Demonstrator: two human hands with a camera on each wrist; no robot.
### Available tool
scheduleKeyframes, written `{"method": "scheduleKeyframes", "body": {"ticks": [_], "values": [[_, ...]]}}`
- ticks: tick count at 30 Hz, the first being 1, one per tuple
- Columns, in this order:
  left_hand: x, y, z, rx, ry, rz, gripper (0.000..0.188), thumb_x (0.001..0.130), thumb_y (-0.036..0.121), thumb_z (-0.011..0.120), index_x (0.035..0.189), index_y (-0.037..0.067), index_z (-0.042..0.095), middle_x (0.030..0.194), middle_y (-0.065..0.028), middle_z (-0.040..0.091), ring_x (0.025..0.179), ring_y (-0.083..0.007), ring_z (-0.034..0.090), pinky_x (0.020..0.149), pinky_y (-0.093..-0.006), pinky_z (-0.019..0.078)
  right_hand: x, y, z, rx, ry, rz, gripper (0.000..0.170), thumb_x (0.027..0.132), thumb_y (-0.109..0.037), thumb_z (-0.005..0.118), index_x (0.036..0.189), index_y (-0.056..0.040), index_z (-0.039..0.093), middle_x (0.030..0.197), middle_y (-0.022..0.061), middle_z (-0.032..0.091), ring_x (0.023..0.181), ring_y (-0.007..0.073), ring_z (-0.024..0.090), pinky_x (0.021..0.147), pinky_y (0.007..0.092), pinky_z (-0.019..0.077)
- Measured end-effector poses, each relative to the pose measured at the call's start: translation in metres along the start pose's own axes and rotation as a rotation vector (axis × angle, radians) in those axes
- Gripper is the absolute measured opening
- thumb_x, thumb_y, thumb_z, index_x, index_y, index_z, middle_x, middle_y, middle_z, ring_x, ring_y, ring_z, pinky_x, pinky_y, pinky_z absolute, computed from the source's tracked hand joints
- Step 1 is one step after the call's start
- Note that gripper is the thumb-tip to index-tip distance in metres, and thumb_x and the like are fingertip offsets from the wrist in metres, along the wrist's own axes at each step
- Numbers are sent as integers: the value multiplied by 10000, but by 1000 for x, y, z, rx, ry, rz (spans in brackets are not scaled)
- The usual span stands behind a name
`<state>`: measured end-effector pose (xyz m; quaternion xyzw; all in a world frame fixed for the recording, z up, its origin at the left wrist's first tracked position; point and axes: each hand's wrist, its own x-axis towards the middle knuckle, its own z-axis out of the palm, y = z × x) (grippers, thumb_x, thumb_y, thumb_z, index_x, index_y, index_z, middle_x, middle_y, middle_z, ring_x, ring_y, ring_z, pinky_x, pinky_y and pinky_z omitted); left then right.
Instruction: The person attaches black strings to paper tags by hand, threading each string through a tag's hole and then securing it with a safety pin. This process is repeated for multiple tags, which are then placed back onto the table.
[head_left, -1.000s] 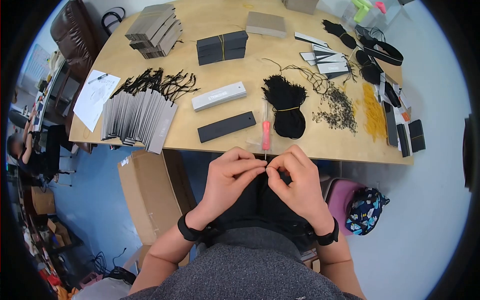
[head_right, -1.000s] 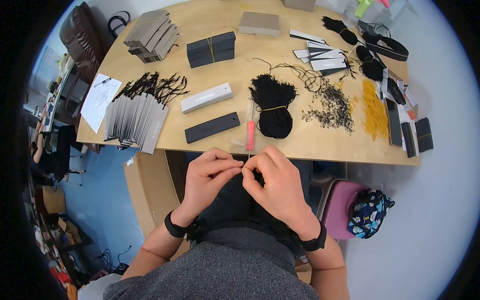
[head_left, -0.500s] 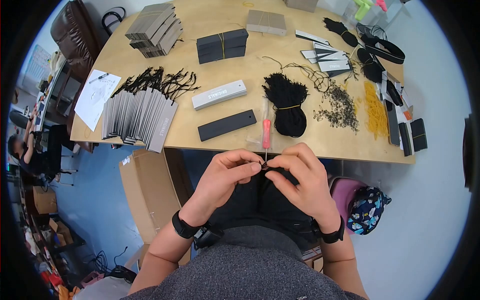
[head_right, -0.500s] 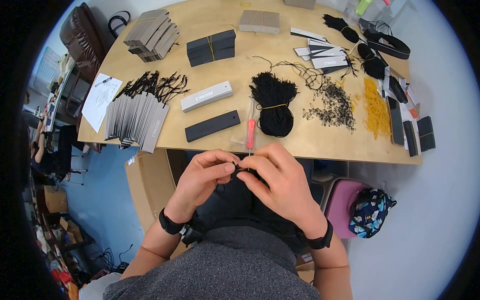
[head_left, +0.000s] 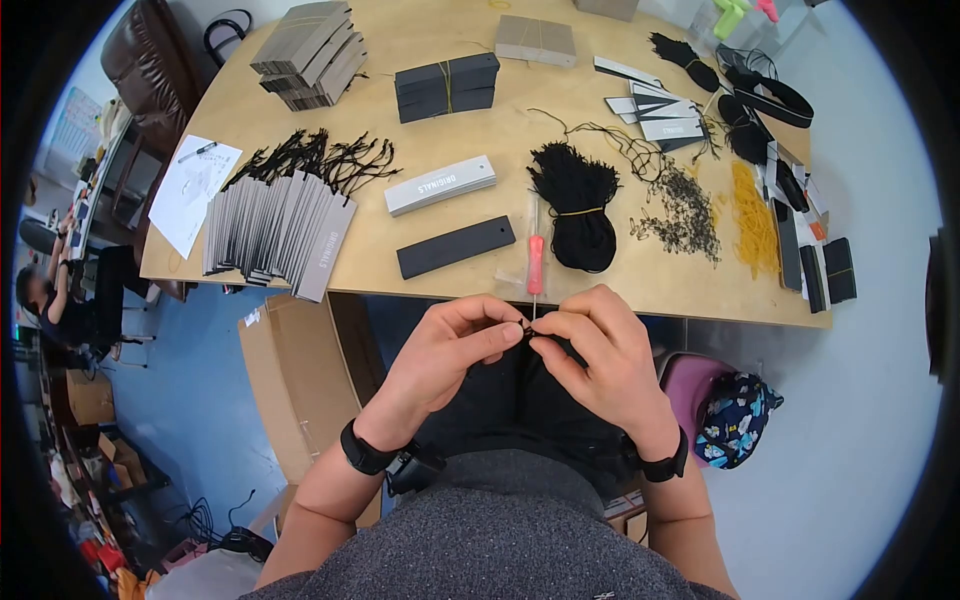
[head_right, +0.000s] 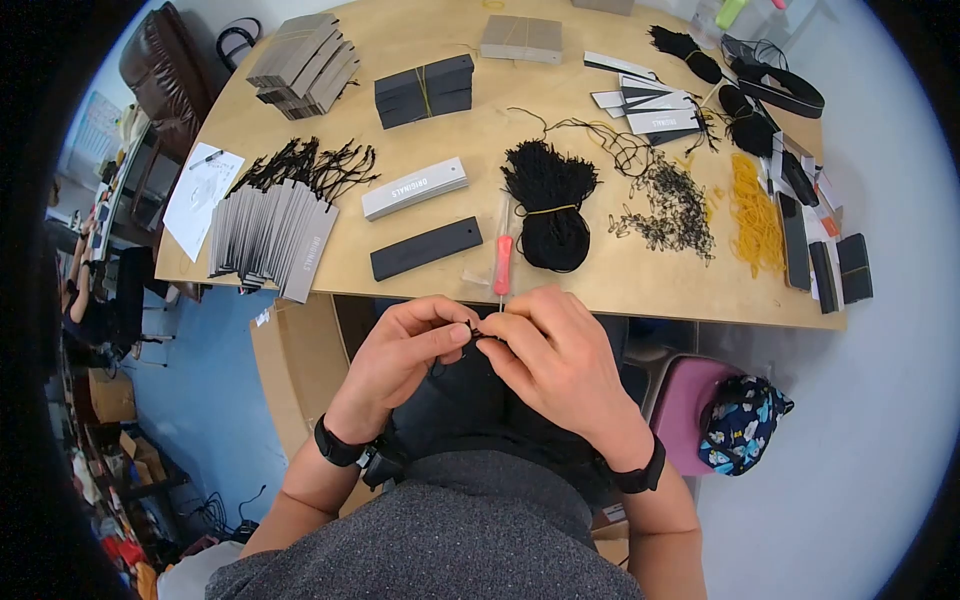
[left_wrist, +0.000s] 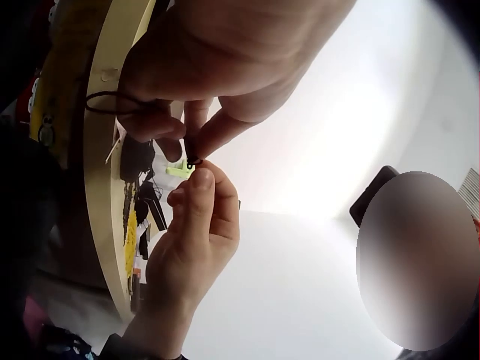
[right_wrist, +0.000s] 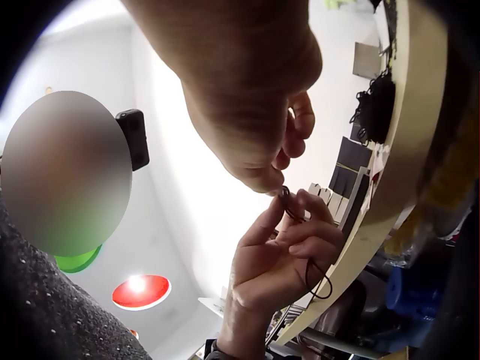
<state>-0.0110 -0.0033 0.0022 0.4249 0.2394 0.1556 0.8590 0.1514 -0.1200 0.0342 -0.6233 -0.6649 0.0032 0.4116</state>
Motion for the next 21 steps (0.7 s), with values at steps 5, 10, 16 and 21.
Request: {"method": "scheduleKeyframes", "body": {"ticks": [5,10,16,21], "values": [[-1,1,-3,-11,-4,-22,156,919,121,685,1014,-2,689,874,-1,650,752,-52,518,677,-207,415,-3,-1,1,49,-14,10,240,708,-42,770,922,-64,665,851,55,557,746,238,580,665,348,475],[-2,5,-3,89,-56,-64,179,924,138,682,1017,-13,694,896,-26,680,771,-60,541,698,-212,430,4,4,-5,-3,-42,-43,254,698,-36,750,939,-64,677,858,51,558,758,226,580,696,352,471],[-6,6,-5,140,-59,-74,195,924,145,683,1031,-17,702,904,-39,694,825,-72,583,727,-209,442,6,4,-5,-15,-119,-109,252,692,-36,742,932,-63,671,868,49,561,789,231,581,730,362,451],[-8,6,1,255,25,-48,198,926,135,679,1023,-36,697,914,-41,699,784,-77,592,724,-241,475,2,6,-1,-56,-122,-138,222,693,-65,746,886,-43,640,845,45,555,811,235,579,735,352,440]]}}
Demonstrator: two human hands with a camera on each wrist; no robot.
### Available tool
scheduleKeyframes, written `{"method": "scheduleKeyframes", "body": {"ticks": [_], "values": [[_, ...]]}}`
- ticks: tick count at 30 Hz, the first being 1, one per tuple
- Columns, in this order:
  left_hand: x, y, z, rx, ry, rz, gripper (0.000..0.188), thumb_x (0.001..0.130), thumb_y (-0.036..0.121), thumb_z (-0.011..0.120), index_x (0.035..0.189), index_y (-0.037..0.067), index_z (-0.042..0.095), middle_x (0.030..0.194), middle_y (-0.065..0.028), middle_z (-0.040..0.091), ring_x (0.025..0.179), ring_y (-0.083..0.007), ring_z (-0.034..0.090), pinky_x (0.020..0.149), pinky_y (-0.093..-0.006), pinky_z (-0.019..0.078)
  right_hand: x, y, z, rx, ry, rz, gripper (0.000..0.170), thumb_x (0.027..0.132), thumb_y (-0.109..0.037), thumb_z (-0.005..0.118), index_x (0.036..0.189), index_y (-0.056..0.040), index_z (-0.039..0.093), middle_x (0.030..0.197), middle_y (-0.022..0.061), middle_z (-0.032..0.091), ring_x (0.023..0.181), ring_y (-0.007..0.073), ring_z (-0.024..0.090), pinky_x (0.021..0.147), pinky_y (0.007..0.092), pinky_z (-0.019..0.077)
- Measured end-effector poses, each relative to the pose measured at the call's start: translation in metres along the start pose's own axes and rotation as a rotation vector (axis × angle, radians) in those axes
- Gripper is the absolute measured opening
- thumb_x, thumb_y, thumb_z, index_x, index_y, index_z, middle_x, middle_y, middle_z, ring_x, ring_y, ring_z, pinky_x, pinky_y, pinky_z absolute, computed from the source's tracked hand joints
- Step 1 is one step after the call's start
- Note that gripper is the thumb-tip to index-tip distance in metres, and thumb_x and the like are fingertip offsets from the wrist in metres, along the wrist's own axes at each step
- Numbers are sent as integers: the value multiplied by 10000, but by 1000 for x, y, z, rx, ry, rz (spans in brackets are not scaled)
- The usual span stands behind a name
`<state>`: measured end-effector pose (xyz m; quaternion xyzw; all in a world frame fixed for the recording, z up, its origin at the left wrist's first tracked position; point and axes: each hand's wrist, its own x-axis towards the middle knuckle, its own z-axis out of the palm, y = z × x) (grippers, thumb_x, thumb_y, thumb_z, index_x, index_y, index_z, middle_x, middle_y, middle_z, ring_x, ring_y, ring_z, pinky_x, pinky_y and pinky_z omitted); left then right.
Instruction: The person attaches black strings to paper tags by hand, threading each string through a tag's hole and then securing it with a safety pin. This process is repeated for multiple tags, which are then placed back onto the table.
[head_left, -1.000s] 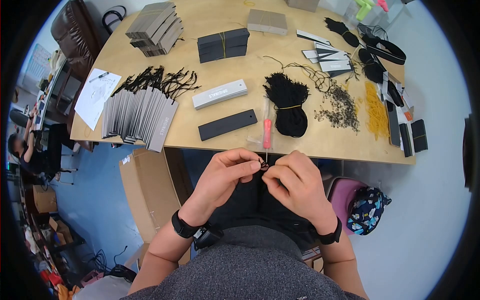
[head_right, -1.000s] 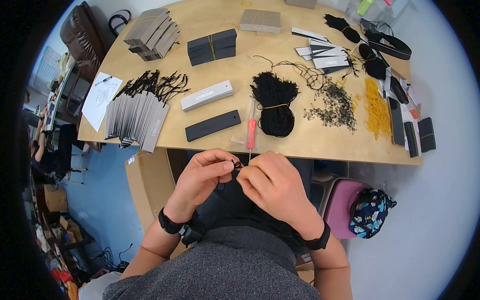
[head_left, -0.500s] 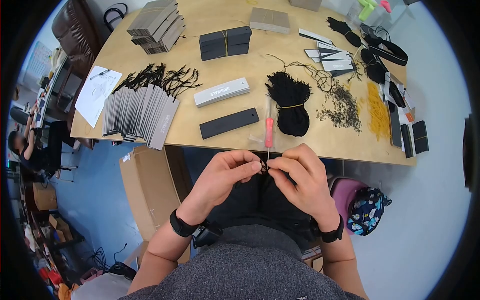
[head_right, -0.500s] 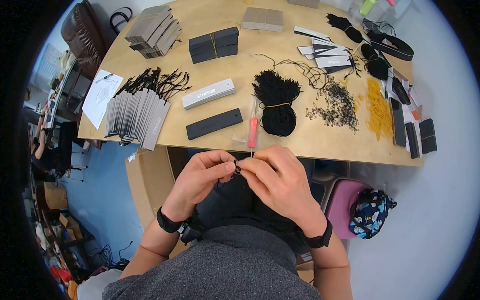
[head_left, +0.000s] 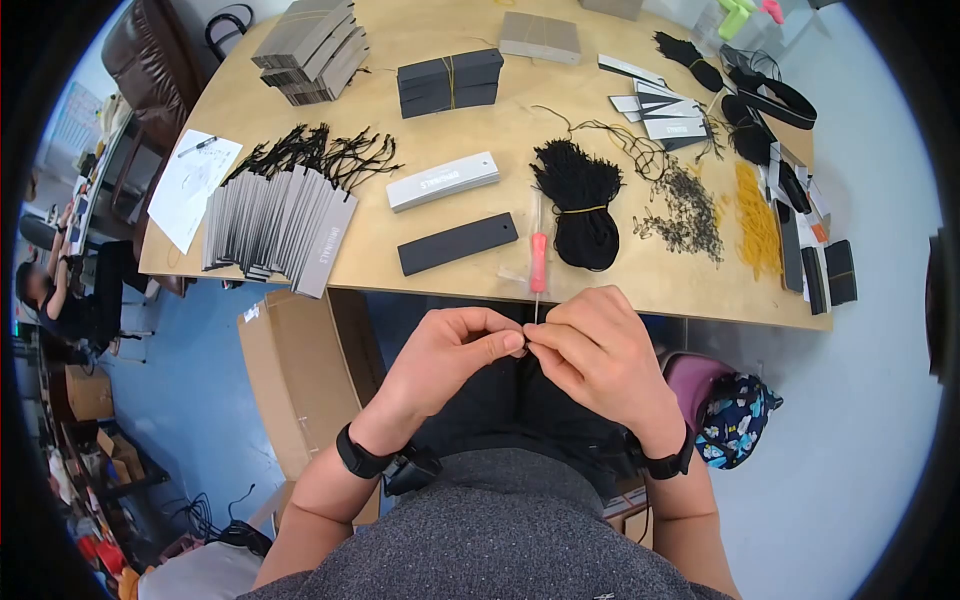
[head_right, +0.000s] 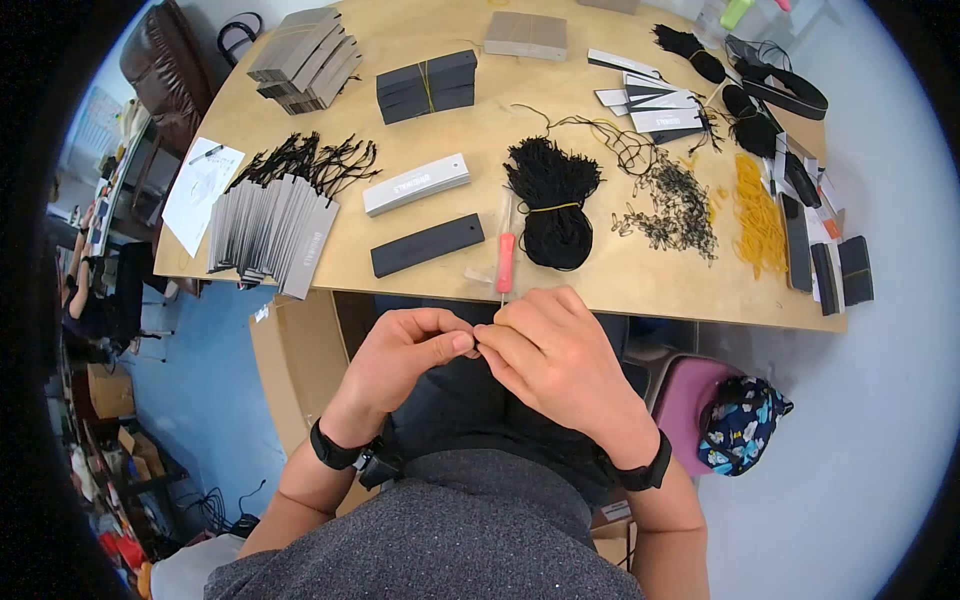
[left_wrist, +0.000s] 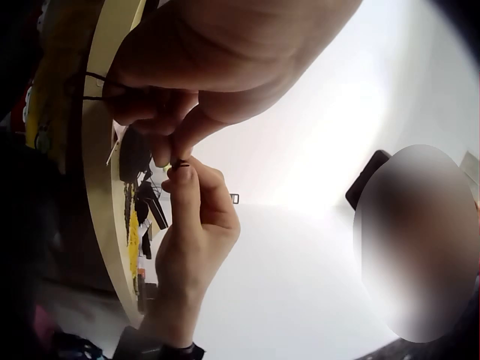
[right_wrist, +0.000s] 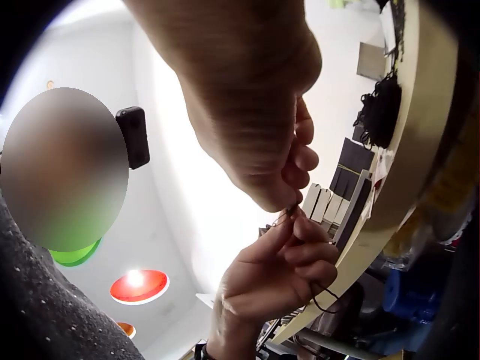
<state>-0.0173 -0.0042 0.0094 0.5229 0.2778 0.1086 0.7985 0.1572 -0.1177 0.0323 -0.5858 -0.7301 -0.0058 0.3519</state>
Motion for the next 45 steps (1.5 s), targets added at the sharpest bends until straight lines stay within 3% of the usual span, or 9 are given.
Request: {"method": "scheduleKeyframes", "body": {"ticks": [4,6,9,12,15,25,30,40,45], "values": [[-1,-5,10,245,95,127,94,906,57,667,958,-16,695,852,-17,665,738,-73,550,666,-225,449,3,2,4,-86,-22,-33,203,690,-71,748,848,-46,622,832,49,552,817,235,581,739,346,438],[-4,0,18,748,243,457,55,884,32,672,931,6,685,845,-25,643,741,-76,557,645,-233,449,4,5,7,-105,-80,-15,197,688,-74,749,822,-48,607,828,55,552,806,236,577,736,347,437],[-1,-3,23,763,314,584,53,861,18,681,913,23,673,843,-29,604,722,-70,544,621,-230,434,3,8,11,-72,7,47,195,696,-68,748,842,-54,620,835,60,559,794,240,571,733,356,435],[0,-3,17,534,266,364,48,883,24,670,928,11,662,864,-10,572,741,-60,528,651,-221,423,3,-1,9,-19,155,158,211,696,-60,762,862,-62,633,839,56,562,778,243,567,721,360,432],[2,-8,14,271,211,299,52,909,29,655,953,1,655,883,5,552,774,-52,514,699,-209,414,-2,-8,5,2,150,159,223,695,-47,772,875,-66,643,839,51,565,771,244,567,712,361,431],[-1,-6,17,235,192,261,72,928,16,636,989,-11,665,911,9,598,830,-46,539,751,-203,428,-4,-6,15,-36,169,139,211,686,-31,767,843,-68,630,810,43,549,745,234,557,693,347,428],[-3,-6,16,-56,120,134,160,937,45,631,1079,-3,685,980,3,679,821,-31,535,746,-196,441,-6,-6,16,39,225,260,212,655,0,732,808,-82,610,810,55,536,736,248,550,663,351,437],[-8,5,14,-83,53,111,217,944,58,618,1144,1,678,1028,-1,683,827,-18,533,743,-186,433,-17,-3,7,79,238,326,218,628,39,688,800,-53,592,813,76,519,727,254,543,654,345,455],[-15,12,-8,244,17,90,228,923,45,640,1145,23,685,1004,-9,680,869,-44,590,811,-207,472,-33,3,-12,392,184,584,137,704,51,649,805,-12,580,884,73,524,695,151,538,637,252,441]]}}
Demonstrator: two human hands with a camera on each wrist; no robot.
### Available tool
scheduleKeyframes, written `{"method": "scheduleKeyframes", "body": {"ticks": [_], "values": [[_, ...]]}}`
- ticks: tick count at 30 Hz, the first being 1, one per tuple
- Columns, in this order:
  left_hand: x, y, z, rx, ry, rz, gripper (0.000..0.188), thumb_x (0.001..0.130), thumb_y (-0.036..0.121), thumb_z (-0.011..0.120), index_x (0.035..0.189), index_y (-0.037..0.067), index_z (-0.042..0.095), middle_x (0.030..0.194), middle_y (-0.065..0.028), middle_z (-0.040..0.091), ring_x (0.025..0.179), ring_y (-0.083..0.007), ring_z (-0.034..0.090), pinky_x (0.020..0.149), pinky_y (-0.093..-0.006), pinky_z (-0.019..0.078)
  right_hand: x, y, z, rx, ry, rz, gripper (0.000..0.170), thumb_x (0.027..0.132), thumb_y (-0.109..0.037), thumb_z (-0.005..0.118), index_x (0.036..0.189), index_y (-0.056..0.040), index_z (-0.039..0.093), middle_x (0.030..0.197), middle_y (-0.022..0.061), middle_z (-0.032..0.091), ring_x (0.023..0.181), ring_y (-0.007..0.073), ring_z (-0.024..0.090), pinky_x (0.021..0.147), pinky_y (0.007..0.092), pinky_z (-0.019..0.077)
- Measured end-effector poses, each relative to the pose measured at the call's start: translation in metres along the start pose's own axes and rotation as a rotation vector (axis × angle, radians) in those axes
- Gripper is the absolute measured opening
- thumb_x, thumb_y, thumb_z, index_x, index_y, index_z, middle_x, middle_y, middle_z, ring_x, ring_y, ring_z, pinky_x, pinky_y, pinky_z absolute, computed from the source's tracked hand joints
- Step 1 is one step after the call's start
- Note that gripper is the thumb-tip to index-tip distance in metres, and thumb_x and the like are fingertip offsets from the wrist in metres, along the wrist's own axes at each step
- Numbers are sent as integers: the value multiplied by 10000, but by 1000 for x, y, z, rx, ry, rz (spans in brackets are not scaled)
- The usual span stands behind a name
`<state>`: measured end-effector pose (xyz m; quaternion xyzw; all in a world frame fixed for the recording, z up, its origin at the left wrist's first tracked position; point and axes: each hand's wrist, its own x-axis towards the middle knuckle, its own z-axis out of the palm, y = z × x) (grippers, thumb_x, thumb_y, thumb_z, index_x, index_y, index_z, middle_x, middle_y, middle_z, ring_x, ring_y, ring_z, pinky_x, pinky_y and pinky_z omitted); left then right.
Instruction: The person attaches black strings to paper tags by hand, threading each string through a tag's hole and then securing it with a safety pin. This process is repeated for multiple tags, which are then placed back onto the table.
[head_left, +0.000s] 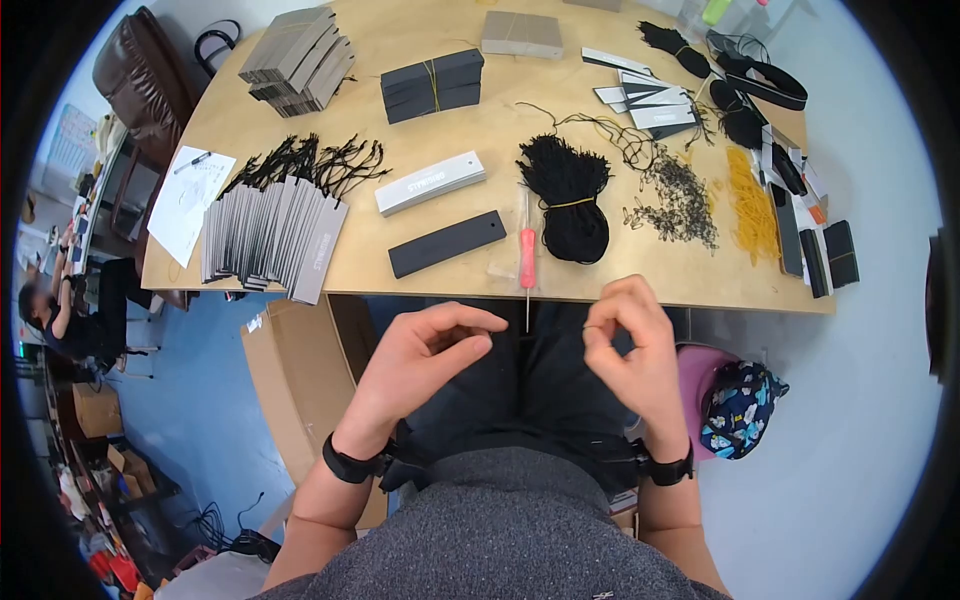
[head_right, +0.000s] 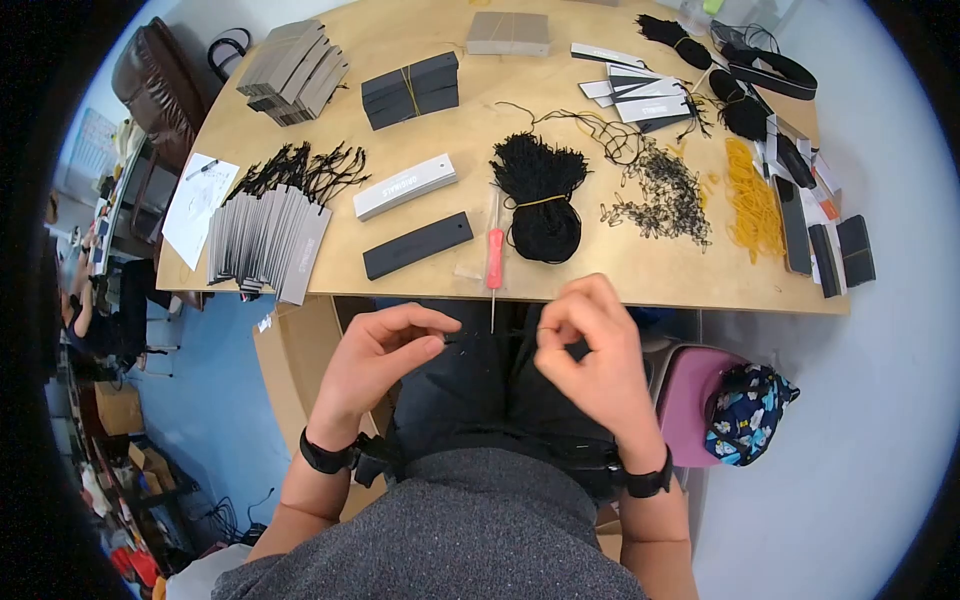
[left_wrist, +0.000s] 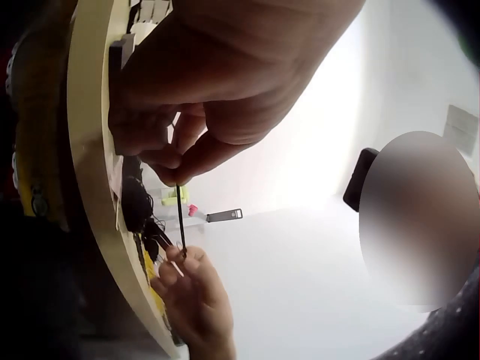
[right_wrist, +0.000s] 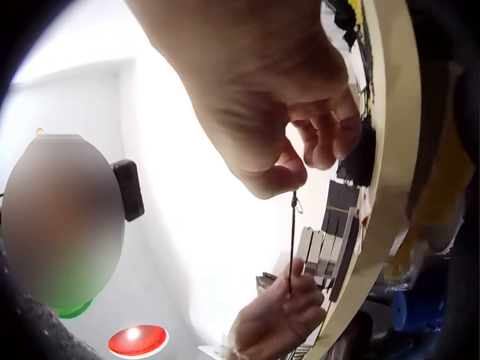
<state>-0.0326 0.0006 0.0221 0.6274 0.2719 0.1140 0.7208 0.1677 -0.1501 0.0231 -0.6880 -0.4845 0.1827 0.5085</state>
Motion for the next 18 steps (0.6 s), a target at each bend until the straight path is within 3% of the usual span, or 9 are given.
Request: {"method": "scheduleKeyframes", "body": {"ticks": [2,5,7,8,10,12,13,17,18], "values": [[0,0,0,23,25,27,227,907,13,642,1130,12,684,987,-12,673,876,-54,598,807,-208,477,-4,5,-14,24,-39,110,98,764,53,631,795,-8,562,922,62,533,677,114,521,629,241,436],[0,2,6,62,74,80,231,876,-51,647,1101,-9,681,954,-17,660,890,-75,614,797,-210,486,-8,8,-21,-43,-136,127,169,828,35,627,986,-15,596,947,53,544,687,96,536,660,226,453],[1,8,16,232,78,175,239,856,-60,661,1088,-2,678,920,-29,658,860,-80,624,743,-210,491,-8,-8,-10,474,-112,381,418,897,5,600,1301,-23,495,998,51,549,743,84,573,713,231,487],[2,10,20,233,73,175,239,856,-60,661,1088,-2,678,920,-29,658,860,-80,624,743,-210,491,-4,-12,-6,576,-252,318,602,942,-13,561,1480,-24,290,1035,64,579,794,96,608,769,252,519],[4,12,26,295,88,234,238,848,-56,669,1078,4,676,919,-42,662,841,-84,630,694,-217,489,-4,-12,21,879,-312,298,602,955,-35,567,1485,-19,282,1046,89,621,808,112,624,784,269,526],[7,13,27,302,101,266,236,843,-50,678,1072,8,678,919,-42,665,824,-78,624,678,-220,482,2,-11,30,842,-475,408,554,966,-83,584,1455,2,338,1054,100,644,795,122,632,764,262,526],[9,14,25,323,97,287,237,841,-49,678,1072,7,678,912,-42,665,813,-80,621,677,-223,481,5,-9,31,720,-466,411,374,969,-125,603,1299,20,507,994,81,656,747,100,626,678,240,517],[25,16,10,399,77,355,253,827,-39,681,1076,7,676,909,-56,650,799,-111,610,684,-236,478,3,-2,23,458,-381,437,148,965,-140,617,963,7,608,777,5,638,641,43,586,537,207,462],[35,18,4,400,85,353,253,827,-39,681,1076,7,676,909,-56,650,799,-111,610,684,-236,478,2,-1,23,460,-388,435,148,965,-140,617,963,7,608,777,5,638,641,43,586,537,207,462]]}}
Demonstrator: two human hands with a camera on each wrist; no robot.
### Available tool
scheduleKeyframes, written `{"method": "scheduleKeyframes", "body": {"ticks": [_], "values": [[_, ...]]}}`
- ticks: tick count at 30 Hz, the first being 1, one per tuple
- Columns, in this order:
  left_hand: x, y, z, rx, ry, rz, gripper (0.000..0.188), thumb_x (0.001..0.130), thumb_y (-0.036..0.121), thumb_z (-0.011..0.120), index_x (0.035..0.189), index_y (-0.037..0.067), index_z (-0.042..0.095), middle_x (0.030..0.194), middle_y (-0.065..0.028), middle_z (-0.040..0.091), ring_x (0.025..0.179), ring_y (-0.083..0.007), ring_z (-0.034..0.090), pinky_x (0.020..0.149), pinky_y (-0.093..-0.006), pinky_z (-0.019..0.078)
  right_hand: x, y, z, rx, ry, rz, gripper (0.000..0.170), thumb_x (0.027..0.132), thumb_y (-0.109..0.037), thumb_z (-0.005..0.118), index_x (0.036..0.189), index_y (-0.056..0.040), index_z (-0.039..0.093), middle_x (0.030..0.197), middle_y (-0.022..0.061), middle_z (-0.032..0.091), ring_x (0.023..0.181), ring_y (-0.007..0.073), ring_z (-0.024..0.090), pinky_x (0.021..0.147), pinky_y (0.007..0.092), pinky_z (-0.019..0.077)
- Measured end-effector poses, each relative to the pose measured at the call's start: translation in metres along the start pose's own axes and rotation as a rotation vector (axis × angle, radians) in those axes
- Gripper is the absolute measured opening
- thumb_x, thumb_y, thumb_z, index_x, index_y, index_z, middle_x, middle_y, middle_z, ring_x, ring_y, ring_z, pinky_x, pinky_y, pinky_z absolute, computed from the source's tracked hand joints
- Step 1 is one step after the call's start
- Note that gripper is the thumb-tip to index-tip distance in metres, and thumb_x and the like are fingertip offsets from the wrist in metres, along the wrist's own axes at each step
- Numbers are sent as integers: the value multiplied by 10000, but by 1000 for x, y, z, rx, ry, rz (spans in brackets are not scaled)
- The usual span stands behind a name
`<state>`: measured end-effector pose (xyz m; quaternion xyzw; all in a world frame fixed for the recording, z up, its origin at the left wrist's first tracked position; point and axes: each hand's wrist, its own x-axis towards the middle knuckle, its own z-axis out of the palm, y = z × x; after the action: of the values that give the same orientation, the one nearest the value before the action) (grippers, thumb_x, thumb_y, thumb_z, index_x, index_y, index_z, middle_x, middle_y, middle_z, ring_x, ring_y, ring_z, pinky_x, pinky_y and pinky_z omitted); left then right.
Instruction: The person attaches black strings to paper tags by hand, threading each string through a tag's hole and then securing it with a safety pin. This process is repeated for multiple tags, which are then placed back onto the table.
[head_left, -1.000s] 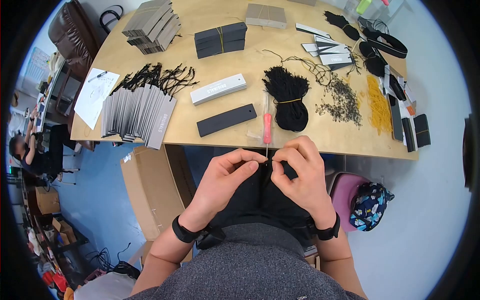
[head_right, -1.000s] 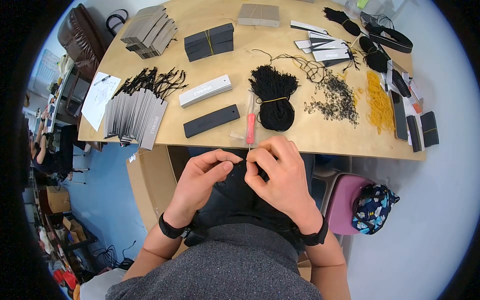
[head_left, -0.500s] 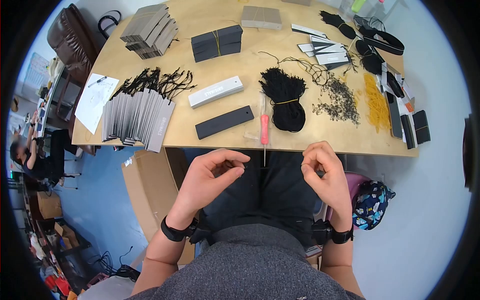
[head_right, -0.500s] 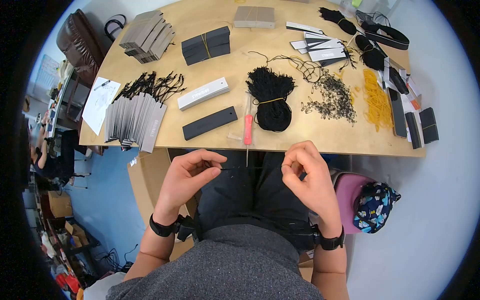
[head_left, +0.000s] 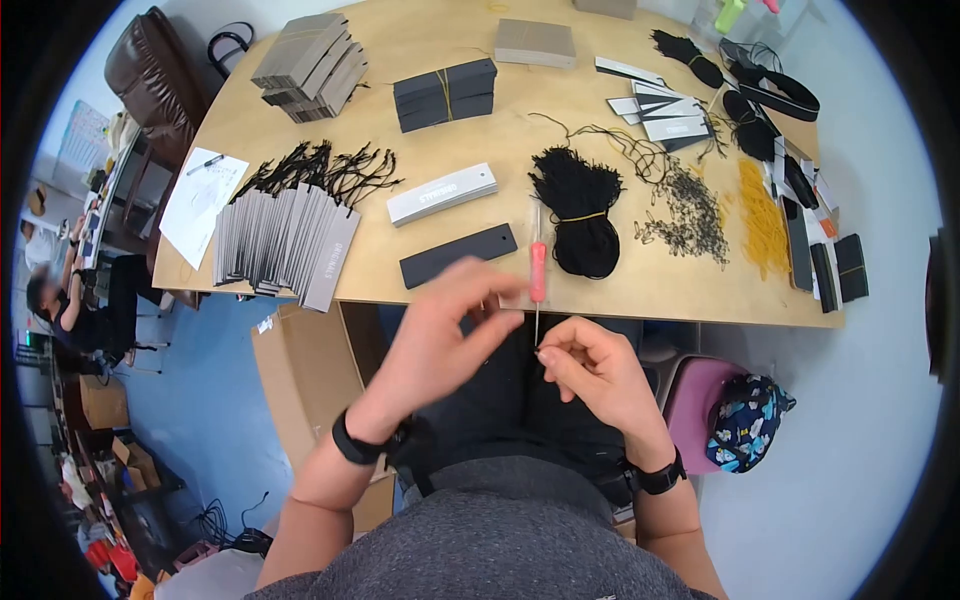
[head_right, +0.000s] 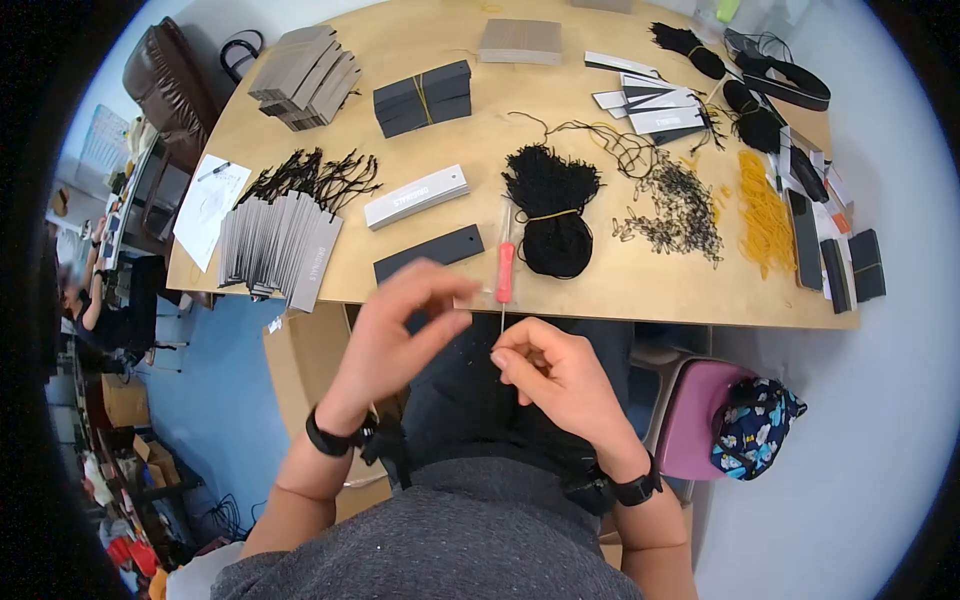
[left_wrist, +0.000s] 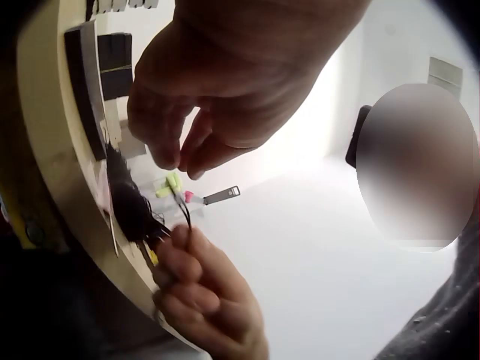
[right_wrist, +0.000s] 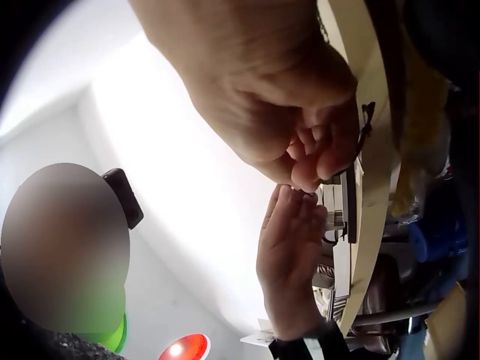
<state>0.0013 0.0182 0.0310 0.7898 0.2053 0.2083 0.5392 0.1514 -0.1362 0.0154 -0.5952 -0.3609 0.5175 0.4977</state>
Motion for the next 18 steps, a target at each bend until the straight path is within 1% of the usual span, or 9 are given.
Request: {"method": "scheduleKeyframes", "body": {"ticks": [2,4,5,8,10,11,13,17,18], "values": [[30,-10,-13,252,144,154,272,810,-4,699,1081,16,680,934,-85,635,830,-195,618,731,-293,493,-3,2,-2,20,92,-19,137,962,-137,619,965,0,613,759,-5,616,631,33,566,529,194,445],[63,-42,-31,667,325,386,330,783,62,745,1105,32,683,968,-111,629,868,-277,611,791,-365,498,-7,4,-4,54,94,-14,128,958,-136,626,960,-8,615,749,-12,601,619,22,539,523,181,426],[78,-52,-37,669,332,388,330,783,62,745,1105,32,683,968,-111,629,868,-277,611,791,-365,498,-8,4,-5,32,98,-19,125,957,-134,627,955,-9,613,746,-13,601,611,20,531,522,181,422],[107,-72,-50,836,349,354,344,761,137,774,1084,41,705,987,-130,644,880,-314,611,835,-405,490,-15,4,-6,1,105,-19,120,955,-129,628,942,-12,608,730,-14,596,594,18,518,519,181,413],[116,-76,-56,792,169,94,341,748,187,784,1048,35,725,998,-137,652,875,-306,615,828,-392,493,-19,6,-6,-6,107,-11,117,954,-126,628,934,-13,604,718,-14,591,585,18,512,518,182,408],[116,-77,-58,794,167,96,341,748,187,784,1048,35,725,998,-137,652,875,-306,615,828,-392,493,-20,7,-7,-19,112,-18,114,952,-122,630,928,-13,602,707,-14,588,579,18,510,517,185,404],[113,-68,-59,714,243,128,323,749,202,780,1017,27,735,982,-147,657,872,-310,616,801,-395,490,-22,9,-8,-30,121,-22,112,949,-117,632,921,-14,600,696,-14,585,573,19,508,516,187,399],[86,-35,-54,802,251,186,346,740,208,786,1025,21,726,940,-140,655,865,-314,611,772,-402,483,-23,12,-9,-8,121,-33,101,943,-102,636,917,-12,599,690,-12,585,568,23,506,516,190,392],[79,-32,-51,796,199,198,345,734,210,789,1015,20,725,919,-136,651,860,-316,608,765,-401,480,-23,13,-9,-9,124,-34,98,943,-98,636,918,-11,598,691,-12,585,569,24,507,517,191,393]]}}
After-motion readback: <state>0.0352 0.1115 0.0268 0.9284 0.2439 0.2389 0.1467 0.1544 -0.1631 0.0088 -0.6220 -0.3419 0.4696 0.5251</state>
